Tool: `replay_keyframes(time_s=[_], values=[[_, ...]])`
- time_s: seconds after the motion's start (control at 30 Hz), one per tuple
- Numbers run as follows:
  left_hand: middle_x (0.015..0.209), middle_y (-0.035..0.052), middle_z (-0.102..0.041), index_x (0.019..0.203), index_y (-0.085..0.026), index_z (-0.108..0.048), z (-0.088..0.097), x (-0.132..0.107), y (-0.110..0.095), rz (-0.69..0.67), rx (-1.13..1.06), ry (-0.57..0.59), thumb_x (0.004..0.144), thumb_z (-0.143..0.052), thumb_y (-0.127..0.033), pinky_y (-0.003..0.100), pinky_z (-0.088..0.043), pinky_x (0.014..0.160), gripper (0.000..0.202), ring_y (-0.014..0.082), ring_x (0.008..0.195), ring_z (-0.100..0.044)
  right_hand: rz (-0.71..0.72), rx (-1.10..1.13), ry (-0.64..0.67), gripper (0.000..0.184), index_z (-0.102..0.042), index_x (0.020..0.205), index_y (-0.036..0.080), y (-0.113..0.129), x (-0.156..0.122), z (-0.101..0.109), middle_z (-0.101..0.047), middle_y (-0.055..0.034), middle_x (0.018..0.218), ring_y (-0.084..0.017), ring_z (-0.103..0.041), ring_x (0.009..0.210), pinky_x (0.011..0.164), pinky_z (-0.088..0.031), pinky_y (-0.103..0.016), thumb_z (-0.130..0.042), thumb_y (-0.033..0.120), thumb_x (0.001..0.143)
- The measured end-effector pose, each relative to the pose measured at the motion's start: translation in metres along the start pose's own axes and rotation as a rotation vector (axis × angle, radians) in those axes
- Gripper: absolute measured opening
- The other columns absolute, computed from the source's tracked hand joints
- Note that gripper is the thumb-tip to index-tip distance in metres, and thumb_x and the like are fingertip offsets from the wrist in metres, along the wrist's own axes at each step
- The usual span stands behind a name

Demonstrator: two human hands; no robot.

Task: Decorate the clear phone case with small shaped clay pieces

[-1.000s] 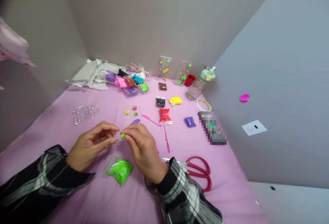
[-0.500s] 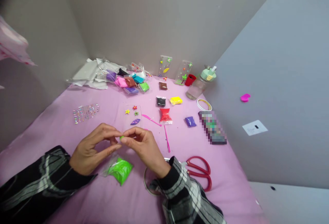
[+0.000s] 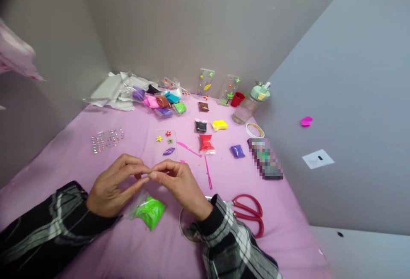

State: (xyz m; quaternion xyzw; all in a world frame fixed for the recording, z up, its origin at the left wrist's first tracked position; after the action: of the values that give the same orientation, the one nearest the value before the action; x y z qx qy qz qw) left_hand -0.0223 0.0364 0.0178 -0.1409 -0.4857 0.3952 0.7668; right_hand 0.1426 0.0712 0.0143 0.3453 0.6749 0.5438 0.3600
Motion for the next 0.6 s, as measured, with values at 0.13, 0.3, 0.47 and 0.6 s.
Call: replay_keyframes(time_s=[0.13, 0.3, 0.47, 0.6], values=[[0.091, 0.0049, -0.062, 0.102, -0.015, -0.066, 0.000, 0.000, -0.001, -0.041, 0.182, 0.000, 0.089, -0.061, -0.012, 0.023, -0.052, 0.062, 0.014, 0.0117, 0.067, -0.063, -0.025, 0.003, -0.011, 0.020, -0.075, 0.085, 0.017, 0.001, -0.001, -0.001, -0.068, -0.0005, 0.081, -0.012, -0.056, 0.076, 0.074, -0.041, -0.026, -0.077, 0.036, 0.080], [0.086, 0.0041, -0.066, 0.095, -0.016, -0.066, 0.000, 0.002, -0.006, -0.098, 0.323, -0.048, 0.086, -0.061, -0.011, 0.025, -0.053, 0.058, 0.012, 0.0141, 0.066, -0.066, -0.047, 0.021, -0.018, 0.021, -0.074, 0.083, 0.015, 0.000, -0.001, -0.005, -0.067, -0.0004, 0.076, -0.011, -0.055, 0.071, 0.071, -0.040, -0.025, -0.077, 0.035, 0.080], [0.082, 0.0026, -0.066, 0.088, -0.018, -0.066, 0.000, 0.003, -0.011, -0.150, 0.387, -0.068, 0.085, -0.060, -0.009, 0.024, -0.052, 0.057, 0.011, 0.0138, 0.064, -0.067, -0.040, 0.016, -0.023, 0.020, -0.072, 0.078, 0.016, -0.002, 0.000, -0.005, -0.066, 0.0012, 0.074, -0.011, -0.055, 0.069, 0.070, -0.041, -0.025, -0.079, 0.035, 0.077], [0.081, 0.0017, -0.067, 0.088, -0.018, -0.066, 0.001, 0.002, -0.010, -0.157, 0.383, -0.057, 0.086, -0.060, -0.008, 0.023, -0.050, 0.058, 0.012, 0.0127, 0.065, -0.067, -0.008, -0.037, -0.026, 0.019, -0.073, 0.080, 0.017, -0.001, 0.000, -0.002, -0.066, 0.0006, 0.077, -0.012, -0.057, 0.073, 0.072, -0.042, -0.026, -0.078, 0.035, 0.078]])
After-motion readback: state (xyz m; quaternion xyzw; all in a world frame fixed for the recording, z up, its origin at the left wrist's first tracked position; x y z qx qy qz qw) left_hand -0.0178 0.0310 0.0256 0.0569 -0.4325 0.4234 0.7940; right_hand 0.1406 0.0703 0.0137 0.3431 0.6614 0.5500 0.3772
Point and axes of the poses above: each hand's wrist, its own x-axis towards the middle knuckle, its own z-axis out of the back of the hand, y = z × x, the point moved 3 cm from there along x, towards the middle knuckle
